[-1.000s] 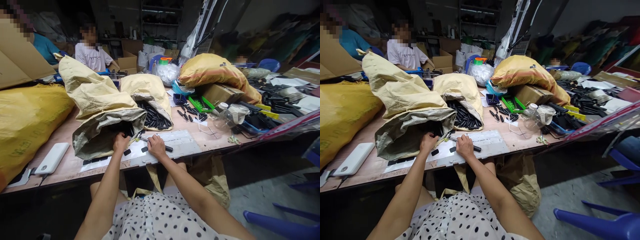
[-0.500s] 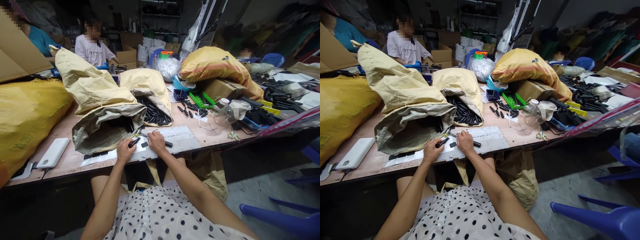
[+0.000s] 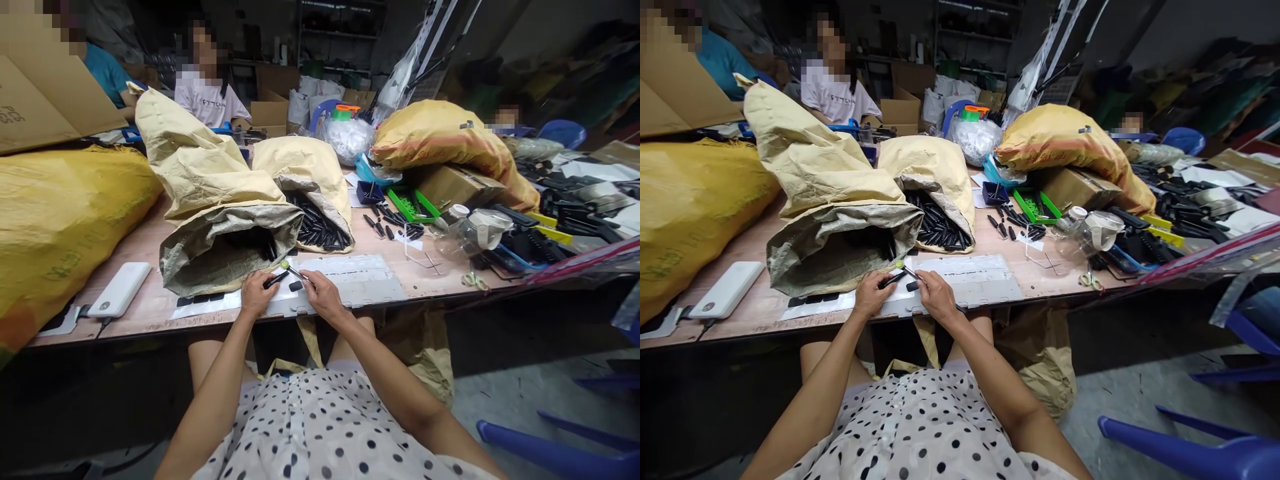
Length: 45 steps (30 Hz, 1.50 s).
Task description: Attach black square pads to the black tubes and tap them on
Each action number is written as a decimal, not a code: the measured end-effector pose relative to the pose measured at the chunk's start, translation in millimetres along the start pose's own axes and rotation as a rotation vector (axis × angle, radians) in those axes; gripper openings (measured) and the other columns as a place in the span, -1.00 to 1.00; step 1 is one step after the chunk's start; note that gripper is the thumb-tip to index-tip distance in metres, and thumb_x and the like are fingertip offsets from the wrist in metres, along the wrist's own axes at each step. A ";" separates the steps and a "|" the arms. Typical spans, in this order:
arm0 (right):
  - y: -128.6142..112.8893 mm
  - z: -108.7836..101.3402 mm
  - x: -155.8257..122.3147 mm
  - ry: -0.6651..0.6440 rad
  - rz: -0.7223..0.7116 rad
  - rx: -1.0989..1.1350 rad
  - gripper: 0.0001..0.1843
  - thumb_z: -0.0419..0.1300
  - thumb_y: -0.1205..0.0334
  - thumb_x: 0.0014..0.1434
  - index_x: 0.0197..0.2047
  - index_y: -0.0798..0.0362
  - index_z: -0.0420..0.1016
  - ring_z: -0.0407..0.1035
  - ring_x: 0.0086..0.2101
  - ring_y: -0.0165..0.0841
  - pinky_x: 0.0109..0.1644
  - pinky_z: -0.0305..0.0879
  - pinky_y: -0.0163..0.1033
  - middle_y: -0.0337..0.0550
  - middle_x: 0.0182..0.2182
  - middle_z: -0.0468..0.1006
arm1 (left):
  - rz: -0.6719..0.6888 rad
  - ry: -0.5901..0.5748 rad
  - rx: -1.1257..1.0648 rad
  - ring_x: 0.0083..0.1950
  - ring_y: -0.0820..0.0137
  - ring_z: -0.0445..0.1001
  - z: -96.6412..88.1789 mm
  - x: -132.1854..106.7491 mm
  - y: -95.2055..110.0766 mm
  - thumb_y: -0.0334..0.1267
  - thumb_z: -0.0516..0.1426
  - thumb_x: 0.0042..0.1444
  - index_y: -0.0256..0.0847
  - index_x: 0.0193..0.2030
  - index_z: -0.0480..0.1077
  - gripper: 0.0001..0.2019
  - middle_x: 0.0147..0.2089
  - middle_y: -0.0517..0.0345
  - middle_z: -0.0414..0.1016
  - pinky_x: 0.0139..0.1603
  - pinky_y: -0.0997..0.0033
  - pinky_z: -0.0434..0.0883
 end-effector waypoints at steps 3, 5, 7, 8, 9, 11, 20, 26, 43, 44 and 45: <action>-3.3 4.6 -4.6 -0.012 -0.023 0.046 -0.63 0.06 0.27 0.37 0.16 -0.11 0.54 0.48 -0.08 -0.29 0.02 0.40 -0.25 -0.15 -0.10 0.62 | -0.015 -0.022 0.005 -0.09 0.17 0.54 -1.1 0.7 0.6 -0.28 0.27 0.05 -0.06 -0.17 0.65 -0.80 -0.21 0.11 0.63 0.03 0.18 0.47; -3.7 7.5 -6.3 -0.031 -0.016 0.048 -0.63 0.08 0.26 0.36 0.15 -0.11 0.55 0.48 -0.11 -0.28 -0.02 0.42 -0.24 -0.14 -0.15 0.62 | -0.025 -0.030 0.011 -0.09 0.17 0.54 -1.9 1.1 1.3 -0.27 0.26 0.05 -0.06 -0.16 0.65 -0.80 -0.21 0.11 0.64 0.03 0.18 0.48; -4.0 8.6 -6.9 -0.038 0.002 0.045 -0.64 0.09 0.25 0.35 0.13 -0.12 0.56 0.48 -0.14 -0.27 -0.04 0.42 -0.23 -0.15 -0.18 0.61 | -0.032 -0.037 0.014 -0.07 0.17 0.54 -2.5 1.3 2.0 -0.27 0.26 0.05 -0.06 -0.16 0.65 -0.79 -0.20 0.11 0.64 0.04 0.18 0.48; -4.6 8.2 -6.8 -0.033 0.004 0.051 -0.64 0.09 0.25 0.35 0.13 -0.13 0.56 0.48 -0.14 -0.27 -0.04 0.42 -0.23 -0.15 -0.18 0.61 | -0.032 -0.041 0.014 -0.07 0.17 0.54 -2.7 1.3 2.4 -0.28 0.26 0.05 -0.06 -0.15 0.65 -0.79 -0.19 0.10 0.64 0.05 0.18 0.48; -5.9 7.5 -6.7 -0.025 -0.002 0.063 -0.64 0.08 0.25 0.35 0.13 -0.13 0.56 0.48 -0.14 -0.27 -0.04 0.42 -0.23 -0.16 -0.17 0.61 | -0.031 -0.045 0.013 -0.06 0.17 0.54 -3.0 1.4 2.8 -0.28 0.26 0.05 -0.06 -0.15 0.65 -0.79 -0.19 0.10 0.64 0.05 0.18 0.48; -9.3 5.8 -6.7 -0.011 -0.030 0.092 -0.63 0.07 0.25 0.36 0.15 -0.12 0.55 0.48 -0.12 -0.29 -0.01 0.41 -0.24 -0.16 -0.15 0.62 | -0.028 -0.050 0.014 -0.06 0.17 0.54 -3.7 1.4 3.5 -0.28 0.26 0.05 -0.07 -0.17 0.65 -0.80 -0.19 0.10 0.64 0.05 0.18 0.47; -9.2 13.1 -3.4 -0.091 -0.036 0.023 -0.64 0.08 0.27 0.35 0.12 -0.12 0.57 0.48 -0.12 -0.31 -0.03 0.39 -0.26 -0.18 -0.15 0.62 | -0.033 -0.049 0.032 -0.08 0.17 0.53 -4.7 0.9 5.4 -0.24 0.27 0.04 -0.09 -0.22 0.64 -0.84 -0.21 0.09 0.62 0.05 0.20 0.46; 7.9 12.5 34.1 0.007 -0.020 -0.212 -0.65 0.08 0.26 0.36 0.11 -0.09 0.58 0.42 -0.10 -0.25 -0.01 0.32 -0.23 -0.10 -0.15 0.58 | -0.032 -0.041 0.036 -0.06 0.15 0.54 -3.0 -0.2 6.5 -0.24 0.28 0.02 -0.07 -0.20 0.64 -0.82 -0.20 0.09 0.63 0.06 0.18 0.47; 13.7 22.1 45.6 -0.051 -0.029 -0.533 -0.76 0.08 0.23 0.38 -0.01 -0.01 0.56 0.28 -0.12 -0.18 -0.09 0.17 -0.18 -0.02 -0.16 0.49 | 0.181 -0.019 -0.280 -0.23 0.27 0.58 -15.0 -65.3 25.6 -0.11 0.13 0.25 -0.08 -0.12 0.57 -0.78 -0.22 0.11 0.64 -0.18 0.29 0.54; 13.4 22.2 45.4 -0.053 -0.026 -0.536 -0.76 0.08 0.23 0.38 -0.02 -0.01 0.56 0.28 -0.12 -0.18 -0.09 0.16 -0.18 -0.01 -0.16 0.49 | 0.217 -0.060 -0.301 -0.26 0.27 0.59 -12.5 -80.7 27.6 -0.10 0.13 0.25 -0.07 -0.11 0.59 -0.77 -0.23 0.10 0.65 -0.20 0.28 0.55; 13.2 22.4 45.3 -0.055 -0.021 -0.537 -0.76 0.09 0.23 0.38 -0.02 -0.01 0.56 0.27 -0.11 -0.18 -0.09 0.16 -0.18 -0.01 -0.15 0.49 | 0.249 -0.107 -0.314 -0.29 0.26 0.59 -8.7 -94.9 28.2 -0.09 0.14 0.23 -0.04 -0.12 0.60 -0.77 -0.25 0.09 0.66 -0.23 0.28 0.55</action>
Point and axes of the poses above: each hand's wrist, its own x-axis towards the middle knuckle, its own z-axis out of the palm, y = z × x, the point moved 2 cm from there along x, towards the middle knuckle
